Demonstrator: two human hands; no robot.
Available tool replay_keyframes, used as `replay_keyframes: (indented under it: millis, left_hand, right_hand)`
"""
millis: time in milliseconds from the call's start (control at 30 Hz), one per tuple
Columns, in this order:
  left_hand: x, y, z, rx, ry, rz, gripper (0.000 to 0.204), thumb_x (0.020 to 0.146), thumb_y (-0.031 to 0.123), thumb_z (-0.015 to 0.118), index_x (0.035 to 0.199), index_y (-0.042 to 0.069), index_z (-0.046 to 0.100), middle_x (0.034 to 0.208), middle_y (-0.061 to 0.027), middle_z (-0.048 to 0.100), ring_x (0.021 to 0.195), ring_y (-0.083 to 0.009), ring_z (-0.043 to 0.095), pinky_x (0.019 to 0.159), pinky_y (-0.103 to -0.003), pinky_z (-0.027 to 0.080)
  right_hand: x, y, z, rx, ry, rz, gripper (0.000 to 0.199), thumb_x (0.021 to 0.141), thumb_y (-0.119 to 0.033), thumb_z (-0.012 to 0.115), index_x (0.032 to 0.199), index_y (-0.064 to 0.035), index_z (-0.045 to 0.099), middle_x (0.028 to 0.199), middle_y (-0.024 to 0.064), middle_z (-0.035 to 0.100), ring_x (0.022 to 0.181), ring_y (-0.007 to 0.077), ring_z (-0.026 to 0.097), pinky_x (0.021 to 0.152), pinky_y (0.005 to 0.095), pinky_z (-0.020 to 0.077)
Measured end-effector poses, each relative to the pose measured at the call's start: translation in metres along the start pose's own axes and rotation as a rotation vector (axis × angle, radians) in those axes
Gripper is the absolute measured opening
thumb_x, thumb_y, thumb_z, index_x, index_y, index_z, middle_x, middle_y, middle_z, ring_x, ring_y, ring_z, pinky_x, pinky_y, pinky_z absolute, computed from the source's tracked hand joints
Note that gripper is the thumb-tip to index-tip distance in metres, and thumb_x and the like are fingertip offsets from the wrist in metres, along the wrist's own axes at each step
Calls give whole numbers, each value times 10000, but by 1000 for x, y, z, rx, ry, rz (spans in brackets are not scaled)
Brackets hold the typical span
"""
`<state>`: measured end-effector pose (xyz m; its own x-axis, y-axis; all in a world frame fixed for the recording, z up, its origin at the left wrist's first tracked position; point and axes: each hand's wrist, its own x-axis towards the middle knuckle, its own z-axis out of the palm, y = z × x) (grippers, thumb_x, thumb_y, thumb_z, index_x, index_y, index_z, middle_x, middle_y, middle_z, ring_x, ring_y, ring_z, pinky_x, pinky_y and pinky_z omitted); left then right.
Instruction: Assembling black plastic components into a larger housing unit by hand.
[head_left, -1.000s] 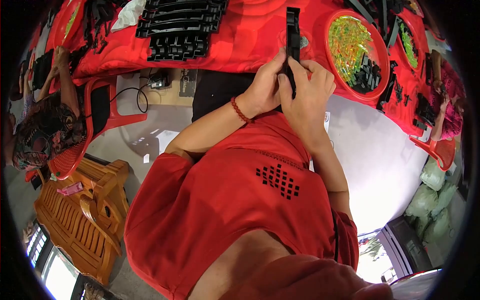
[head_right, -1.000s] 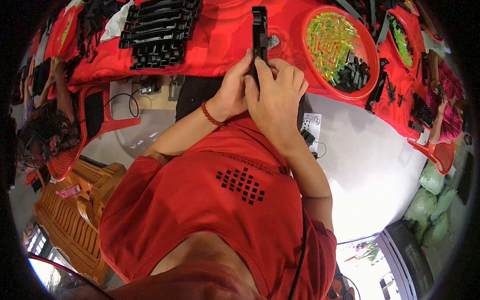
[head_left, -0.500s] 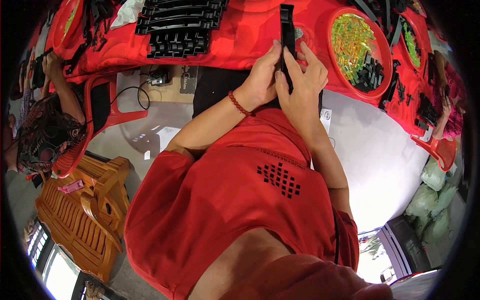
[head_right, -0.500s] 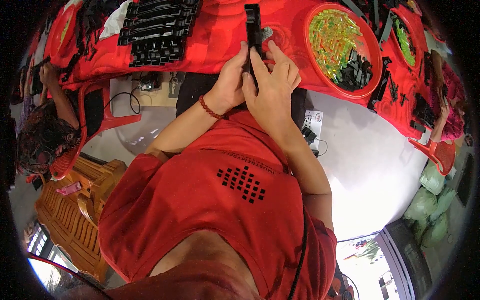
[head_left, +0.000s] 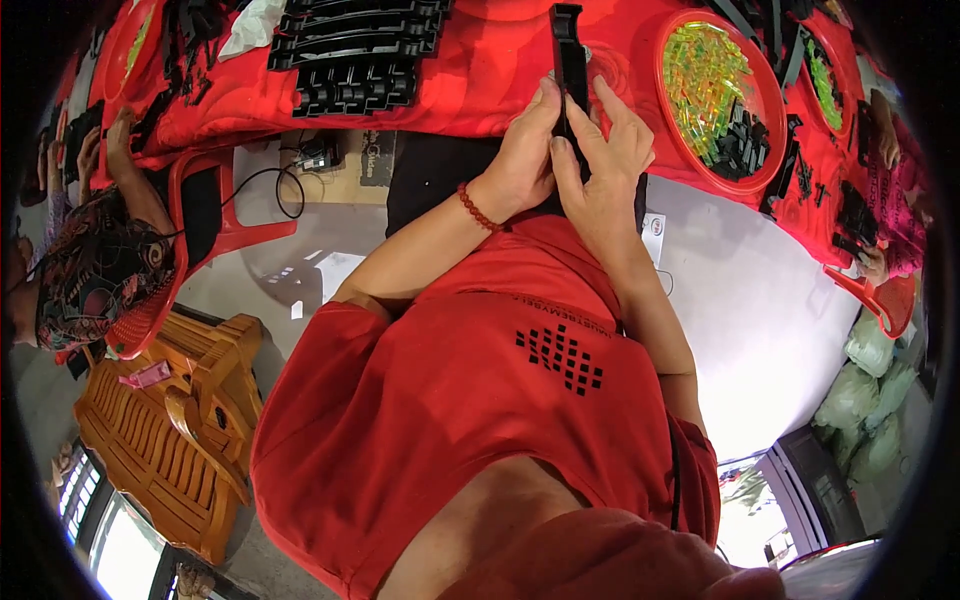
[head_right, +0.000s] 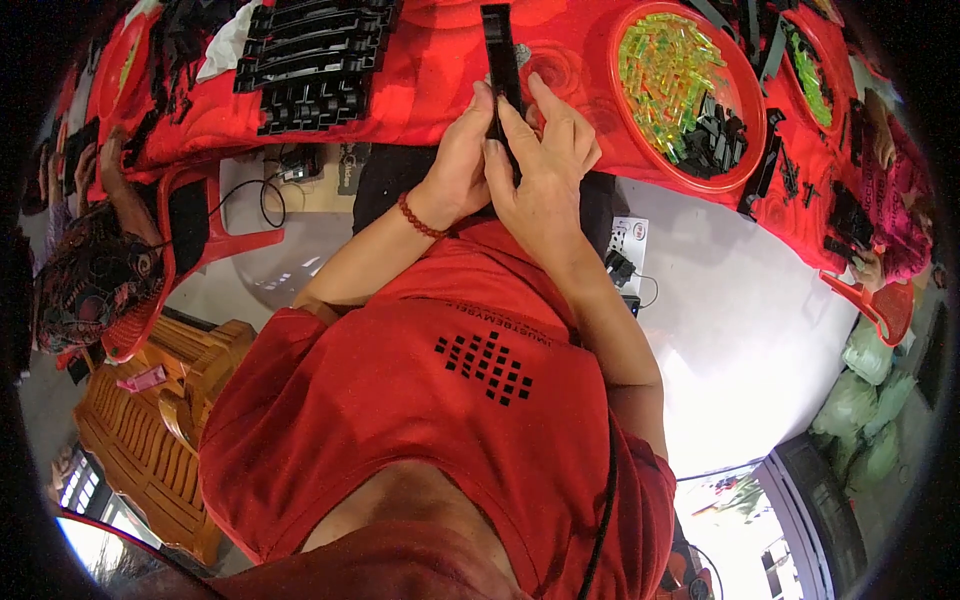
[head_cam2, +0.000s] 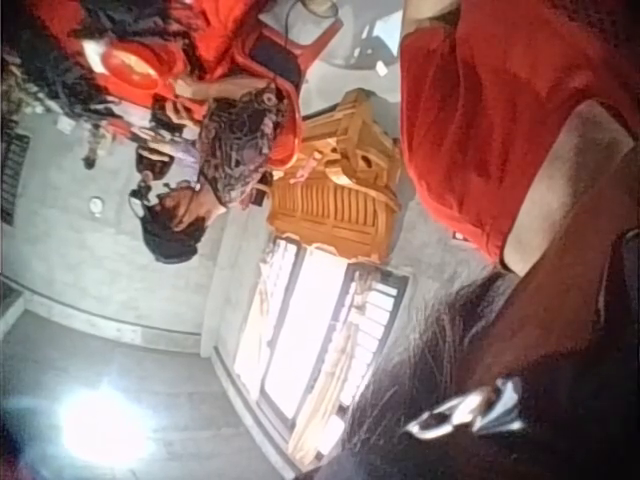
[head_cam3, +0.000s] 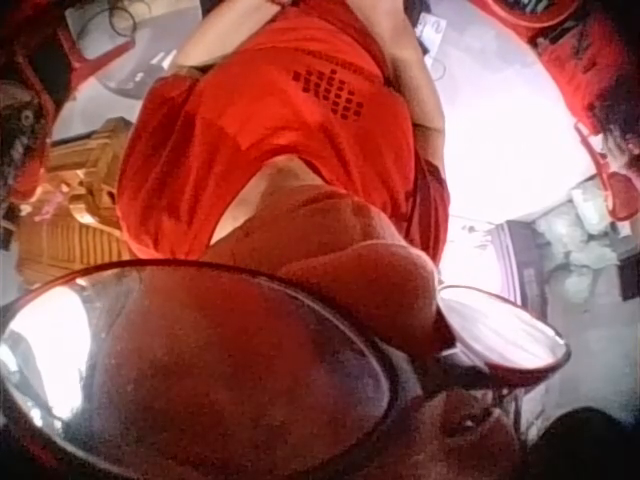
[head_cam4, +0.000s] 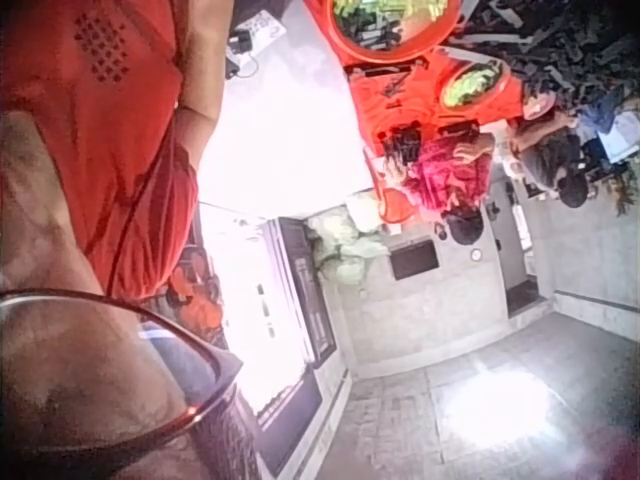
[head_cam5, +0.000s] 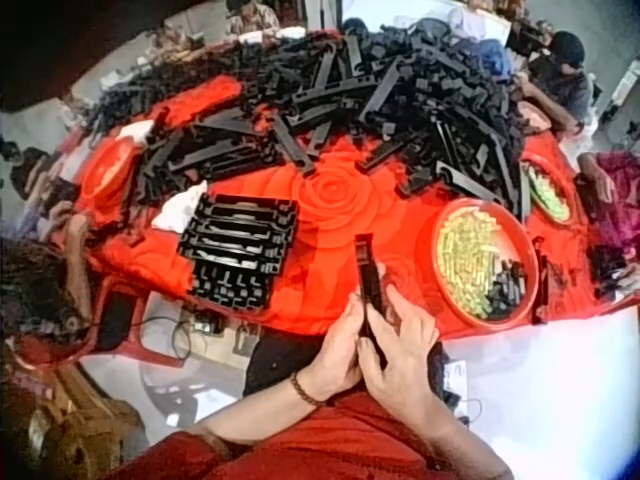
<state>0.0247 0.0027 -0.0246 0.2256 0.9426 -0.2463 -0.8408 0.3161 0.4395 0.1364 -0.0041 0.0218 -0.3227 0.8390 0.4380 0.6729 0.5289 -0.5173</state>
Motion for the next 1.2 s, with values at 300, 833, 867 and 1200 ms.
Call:
replay_keyframes:
  millis: [300,833,867,1200]
  left_hand:
    - [-5,-2,13,97,107,67,389,1105,385,285,1382,155,432,1160,-9,560,1068,-128,568,949,-324,496]
    - [-2,19,-2,29,-34,-171,471,1081,458,339,1244,66,543,1024,-97,644,817,-180,625,755,-335,533]
    - [-3,20,-2,48,-19,-184,455,1080,442,359,1250,62,542,1023,-97,644,817,-181,625,757,-337,536]
    - [-3,20,-5,-45,-27,-282,398,1066,374,437,1204,24,568,1071,-134,660,839,-222,619,754,-367,524]
  right_hand:
    - [-2,4,-4,-19,-46,-10,339,856,-76,629,1188,-41,691,1489,165,476,1343,360,428,1102,466,267]
    - [0,76,-68,161,122,165,242,904,-37,636,1139,-14,690,983,146,688,863,253,656,796,356,524]
    - [1,97,-74,63,142,277,254,910,-41,635,1159,-17,683,916,135,668,836,241,653,772,352,527]
    - [14,207,-103,-135,254,484,271,974,-183,626,1171,-10,694,836,34,674,740,99,594,703,254,485]
